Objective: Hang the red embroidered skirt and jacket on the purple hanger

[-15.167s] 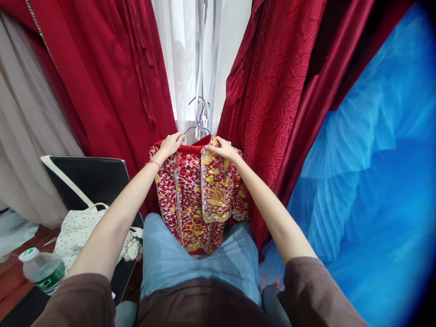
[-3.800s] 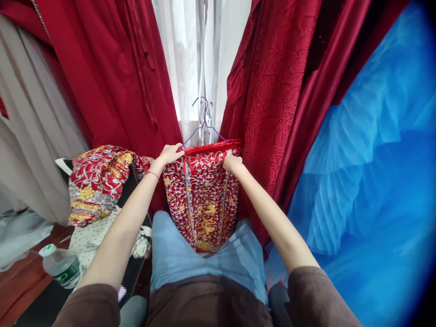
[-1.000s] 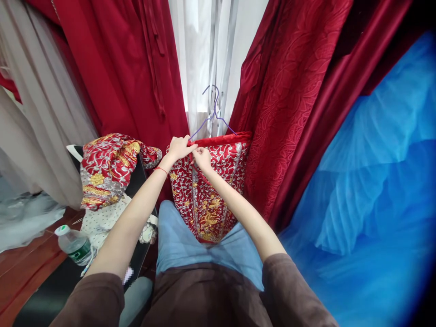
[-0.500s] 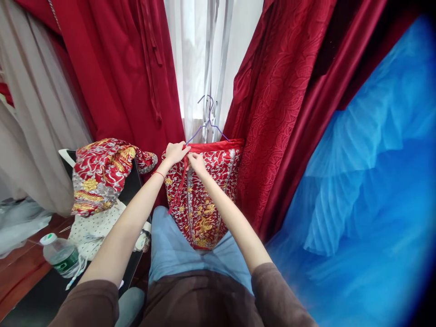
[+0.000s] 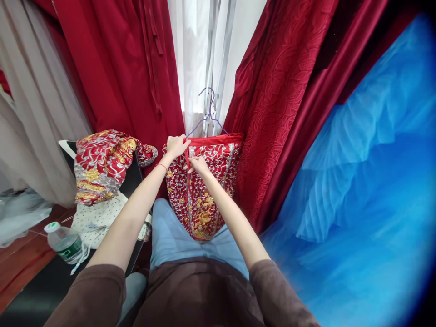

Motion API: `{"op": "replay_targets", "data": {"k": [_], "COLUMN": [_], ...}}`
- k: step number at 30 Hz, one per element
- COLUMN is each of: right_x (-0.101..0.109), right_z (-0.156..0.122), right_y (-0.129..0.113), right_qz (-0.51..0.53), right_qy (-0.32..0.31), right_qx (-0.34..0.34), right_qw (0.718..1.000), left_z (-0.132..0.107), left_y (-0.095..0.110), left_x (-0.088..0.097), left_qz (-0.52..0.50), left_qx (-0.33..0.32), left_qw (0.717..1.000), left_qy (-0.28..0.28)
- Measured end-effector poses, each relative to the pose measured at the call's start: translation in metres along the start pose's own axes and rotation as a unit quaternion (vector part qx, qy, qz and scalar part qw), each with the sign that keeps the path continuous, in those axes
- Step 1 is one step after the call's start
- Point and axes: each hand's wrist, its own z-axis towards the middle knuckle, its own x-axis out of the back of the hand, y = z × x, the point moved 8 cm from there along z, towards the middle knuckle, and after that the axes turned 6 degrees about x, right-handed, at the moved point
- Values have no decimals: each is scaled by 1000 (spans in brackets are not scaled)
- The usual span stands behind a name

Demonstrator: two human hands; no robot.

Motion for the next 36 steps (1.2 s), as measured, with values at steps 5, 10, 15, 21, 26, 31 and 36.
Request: {"op": "replay_targets", "data": {"k": [5,10,15,21,26,31,36], "right_x": [-4,-13,-7,52,99,161,184], "right_z": [-16,-52,-44,-15,-8,3,5], "right_y": [35,95,95,6,-96,-106,-93], "right_qz": [-28,-108,-220,-403,-672,-792,-808], "right_qy": [1,-29,-51,33,96,47,-9], "right_qx": [-58,-115,-97,20,234,190,207], "right_qw": [998,987,969,915,696,579,551], "left_z": [1,1,2,3,3,3,1], "left_y": [-4,-4,-5,-6,-7,-7,-8], "left_x": [-1,-3,-2,-1,-5,-6,-8], "left_qz": [-8,-10,-1,4,1,-4,23], "left_qx": [16,-5,-39,-50,-54,-62,-82], "left_qw": [1000,1000,999,999,998,998,996], "left_qy": [8,7,1,-9,-14,-3,-2]}}
